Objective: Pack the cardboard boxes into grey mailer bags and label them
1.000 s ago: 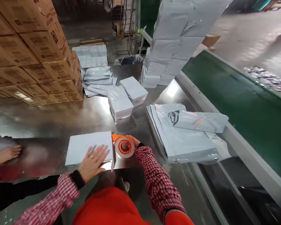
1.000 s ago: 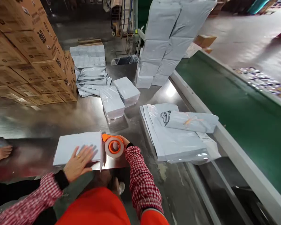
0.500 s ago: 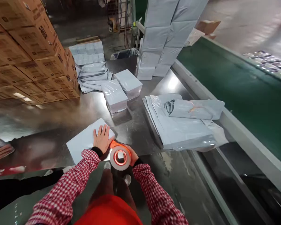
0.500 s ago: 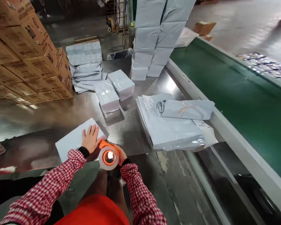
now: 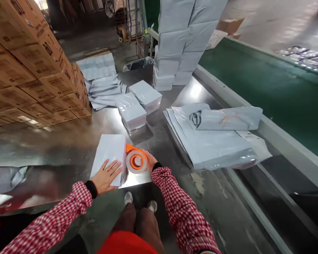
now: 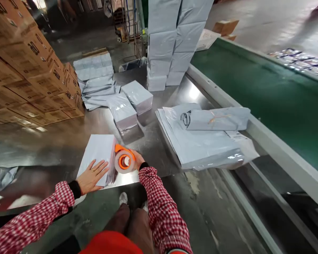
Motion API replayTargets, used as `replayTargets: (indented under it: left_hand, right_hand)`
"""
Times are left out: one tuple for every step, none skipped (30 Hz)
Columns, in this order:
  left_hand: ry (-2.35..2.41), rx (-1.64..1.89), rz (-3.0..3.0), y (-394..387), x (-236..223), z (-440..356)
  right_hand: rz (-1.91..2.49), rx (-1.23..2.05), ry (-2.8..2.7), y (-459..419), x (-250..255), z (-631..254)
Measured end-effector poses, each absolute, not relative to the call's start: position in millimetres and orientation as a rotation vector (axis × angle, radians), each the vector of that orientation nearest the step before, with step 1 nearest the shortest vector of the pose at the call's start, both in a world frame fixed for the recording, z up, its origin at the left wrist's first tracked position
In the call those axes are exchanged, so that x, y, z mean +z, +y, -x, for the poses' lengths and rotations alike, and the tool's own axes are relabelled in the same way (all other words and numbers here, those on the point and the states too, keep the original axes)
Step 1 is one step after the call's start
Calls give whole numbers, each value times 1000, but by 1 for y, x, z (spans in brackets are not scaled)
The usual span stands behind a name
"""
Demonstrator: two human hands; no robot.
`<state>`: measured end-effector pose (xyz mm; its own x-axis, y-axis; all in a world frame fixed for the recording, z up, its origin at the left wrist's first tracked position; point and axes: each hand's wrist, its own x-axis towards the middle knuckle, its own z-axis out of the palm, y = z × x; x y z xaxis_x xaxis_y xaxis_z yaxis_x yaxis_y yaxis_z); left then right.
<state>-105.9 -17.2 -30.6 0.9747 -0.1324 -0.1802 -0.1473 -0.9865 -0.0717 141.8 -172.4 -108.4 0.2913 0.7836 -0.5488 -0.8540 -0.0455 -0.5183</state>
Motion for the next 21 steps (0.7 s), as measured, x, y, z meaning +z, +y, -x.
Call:
replayTargets:
  left_hand:
    - [185, 265, 3051, -17, -33, 101]
    - [175, 258, 3063, -18, -34, 97]
    - [169, 256, 3075, -19, -34, 95]
    - [155, 257, 3086, -20, -34, 95]
    - [134, 259, 3096, -23, -32, 96]
    - [104, 261, 3104, -27, -31, 97]
    - [63, 256, 3113, -33, -31, 96]
    - [9, 244, 3124, -41, -31, 94]
    - [-59, 225, 3139, -50, -31, 89]
    - [-149, 196, 3157, -60, -33, 80]
    - [-279, 155, 3175, -70, -34, 68]
    - [-455, 109, 3188, -80, -35, 54]
    - [-650, 67, 3186, -87, -35, 39]
    - [-829, 38, 3173, -91, -34, 26]
    - [-964, 24, 3166, -91, -32, 16]
    - [-987, 43, 3185, -87, -28, 10]
    - [-867, 90, 3231, -80, -23, 8]
    - [-619, 153, 3275, -69, -18, 10]
    - [-307, 219, 3283, -56, -13, 16]
    - [-16, 275, 3243, -43, -10, 22]
    - [215, 323, 3176, -30, -7, 28]
  right_hand:
    - [921, 1303, 101, -182, -109, -128]
    - [923, 1288, 108, -195, -110, -112]
    - [934, 1282, 118, -211, -112, -92]
    - [955, 1280, 131, -229, -113, -71]
    - [980, 1280, 145, -247, -115, -49]
    - [1012, 1279, 162, -264, -116, -27]
    - [1033, 1279, 177, -277, -118, -8]
    - [1046, 1281, 194, -287, -119, 7]
    - [1045, 1280, 211, -293, -120, 18]
    - [1032, 1276, 230, -294, -120, 22]
    - [1010, 1271, 248, -291, -120, 20]
    - [985, 1261, 263, -286, -119, 12]
    - [964, 1248, 276, -279, -118, -1]
    - [947, 1234, 284, -273, -116, -18]
    - [936, 1219, 291, -266, -114, -37]
    - [931, 1209, 293, -260, -111, -57]
    - [929, 1205, 292, -255, -109, -76]
    - [926, 1211, 290, -251, -107, -93]
    - [921, 1227, 284, -246, -105, -108]
    - [912, 1246, 279, -242, -104, -120]
    - [903, 1266, 272, -237, -104, -129]
